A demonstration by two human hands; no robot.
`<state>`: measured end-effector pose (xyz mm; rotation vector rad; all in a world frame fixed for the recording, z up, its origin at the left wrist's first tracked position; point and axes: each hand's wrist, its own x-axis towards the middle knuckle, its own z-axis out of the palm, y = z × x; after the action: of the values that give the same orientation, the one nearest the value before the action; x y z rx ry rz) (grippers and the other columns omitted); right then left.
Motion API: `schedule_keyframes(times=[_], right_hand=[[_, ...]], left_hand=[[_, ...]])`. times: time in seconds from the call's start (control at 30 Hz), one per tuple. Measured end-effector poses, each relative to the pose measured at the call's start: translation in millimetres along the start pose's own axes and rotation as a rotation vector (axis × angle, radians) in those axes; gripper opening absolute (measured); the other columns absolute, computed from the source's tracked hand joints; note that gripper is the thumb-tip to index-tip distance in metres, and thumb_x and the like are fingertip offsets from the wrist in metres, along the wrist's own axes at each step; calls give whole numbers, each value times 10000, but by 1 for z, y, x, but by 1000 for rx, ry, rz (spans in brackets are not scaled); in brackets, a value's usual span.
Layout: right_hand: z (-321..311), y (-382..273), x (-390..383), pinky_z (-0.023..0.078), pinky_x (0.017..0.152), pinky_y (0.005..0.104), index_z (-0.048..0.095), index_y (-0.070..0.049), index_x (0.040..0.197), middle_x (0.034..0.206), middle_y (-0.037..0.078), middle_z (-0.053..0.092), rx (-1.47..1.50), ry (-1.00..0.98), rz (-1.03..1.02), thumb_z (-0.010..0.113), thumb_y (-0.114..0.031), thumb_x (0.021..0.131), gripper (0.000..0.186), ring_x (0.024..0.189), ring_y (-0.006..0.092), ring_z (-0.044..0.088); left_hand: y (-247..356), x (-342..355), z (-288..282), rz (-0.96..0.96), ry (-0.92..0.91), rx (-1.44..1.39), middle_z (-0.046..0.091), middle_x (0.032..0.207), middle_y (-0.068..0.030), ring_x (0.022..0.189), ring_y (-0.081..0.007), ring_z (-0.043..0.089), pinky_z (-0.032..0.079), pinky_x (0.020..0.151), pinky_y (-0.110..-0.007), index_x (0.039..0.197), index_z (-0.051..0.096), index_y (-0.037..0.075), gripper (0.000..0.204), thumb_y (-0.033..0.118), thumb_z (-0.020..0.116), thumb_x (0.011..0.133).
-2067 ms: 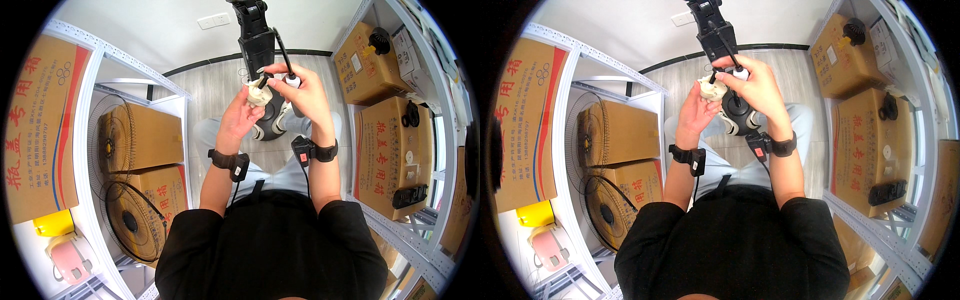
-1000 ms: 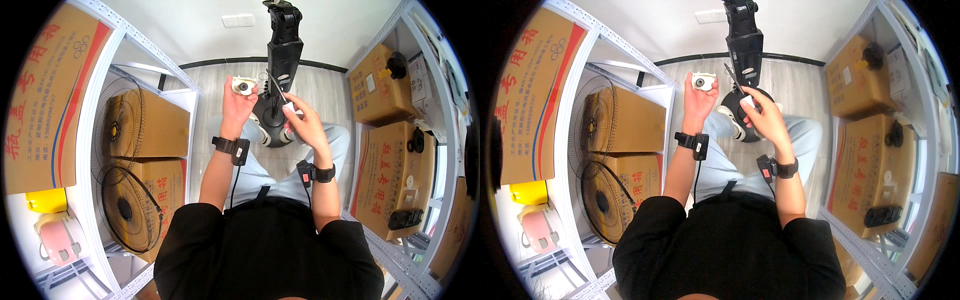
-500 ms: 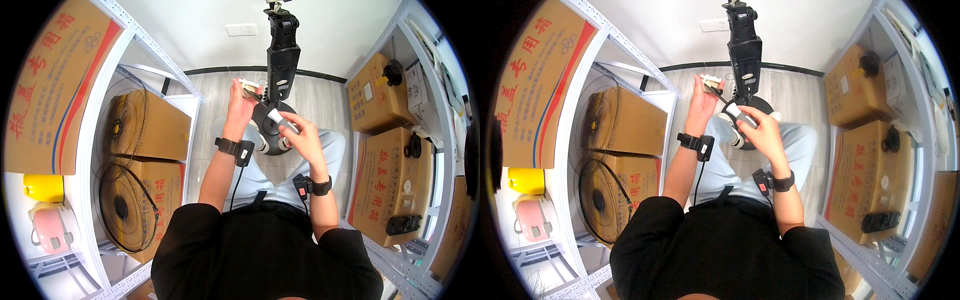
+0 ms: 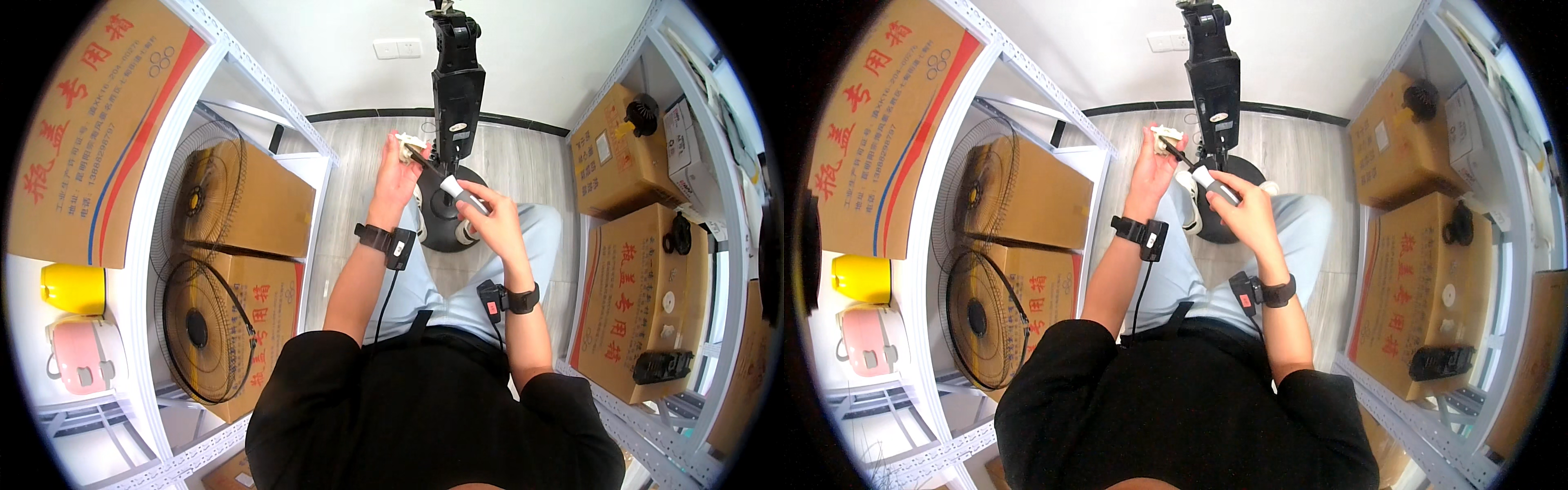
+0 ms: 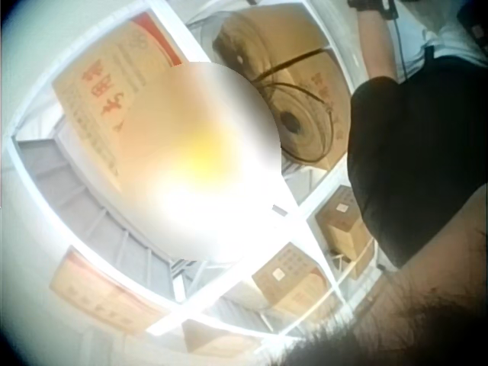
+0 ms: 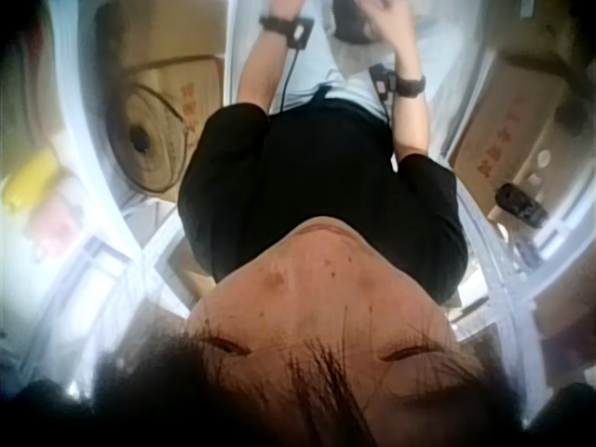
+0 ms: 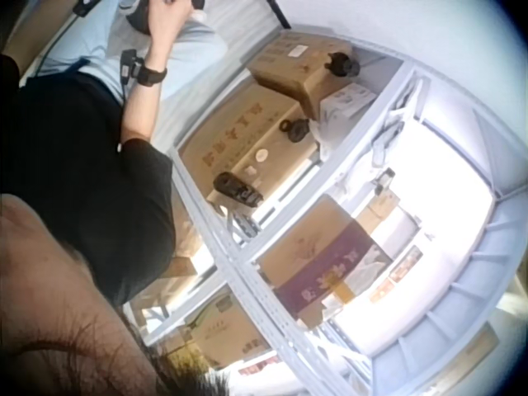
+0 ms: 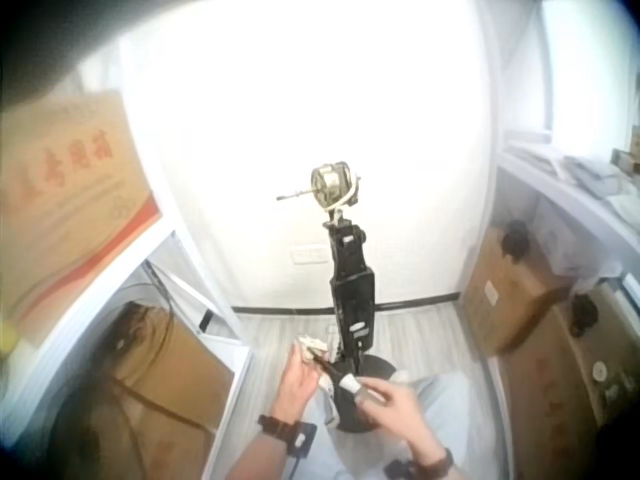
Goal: The person uses a screwdriver to loosen and remove screws from a mechanical part mounted on a stand. They detach a white plastic component, inspect it, and continue adjusting the assembly with the screwdriver.
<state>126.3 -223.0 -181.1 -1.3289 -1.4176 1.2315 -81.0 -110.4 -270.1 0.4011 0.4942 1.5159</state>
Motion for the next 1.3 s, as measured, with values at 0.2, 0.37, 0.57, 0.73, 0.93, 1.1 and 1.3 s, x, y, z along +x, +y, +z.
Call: schedule_keyframes(times=[0.2,0.37,0.57,0.73,0.93,1.1,1.3], right_hand=[[-1,5,5,516,527,241,702,-64,1235,780,55,727,16,26,28,722,-143,859,385,601,76,646],[-1,16,8,516,527,245,704,-73,1235,773,61,727,1,49,72,720,-140,860,382,602,75,646],[0,35,14,518,536,260,706,-76,1229,783,68,725,-40,67,90,725,-141,856,380,596,90,643],[5,44,19,546,672,322,698,-56,1211,940,139,722,-366,149,-255,716,-141,843,379,755,234,704],[14,47,25,544,742,379,688,-42,1204,1001,165,695,-423,126,-231,707,-136,837,380,841,332,694],[17,49,27,529,777,350,677,-63,1246,1032,156,696,-420,76,-125,702,-137,853,401,877,311,684],[18,47,29,529,798,353,681,-64,1245,1041,165,703,-394,56,-66,700,-147,853,400,889,303,690]], left_hand=[[-9,3,-2,-12,-30,26,607,1162,-153,1077,-358,653,594,892,-398,1325,446,100,434,419,512,1038],[-18,7,-6,-31,-11,15,590,1192,-150,1083,-352,648,592,905,-400,1328,443,97,433,412,514,1040],[-33,14,-23,-104,30,5,585,1185,-141,1055,-349,658,592,882,-399,1335,440,134,398,388,530,1042],[-44,23,-42,-163,41,-2,584,1162,-128,1031,-346,668,599,856,-387,1313,449,136,388,386,553,1034],[-52,29,-56,-161,91,-8,596,1146,-113,1019,-340,674,603,847,-379,1267,481,120,357,380,558,1034],[-53,30,-69,-216,75,-39,617,1112,-107,1014,-322,678,598,832,-366,1224,516,118,334,393,549,1037],[-53,29,-71,-239,62,-82,622,1095,-118,991,-310,684,595,829,-357,1212,523,107,354,412,544,1034]])
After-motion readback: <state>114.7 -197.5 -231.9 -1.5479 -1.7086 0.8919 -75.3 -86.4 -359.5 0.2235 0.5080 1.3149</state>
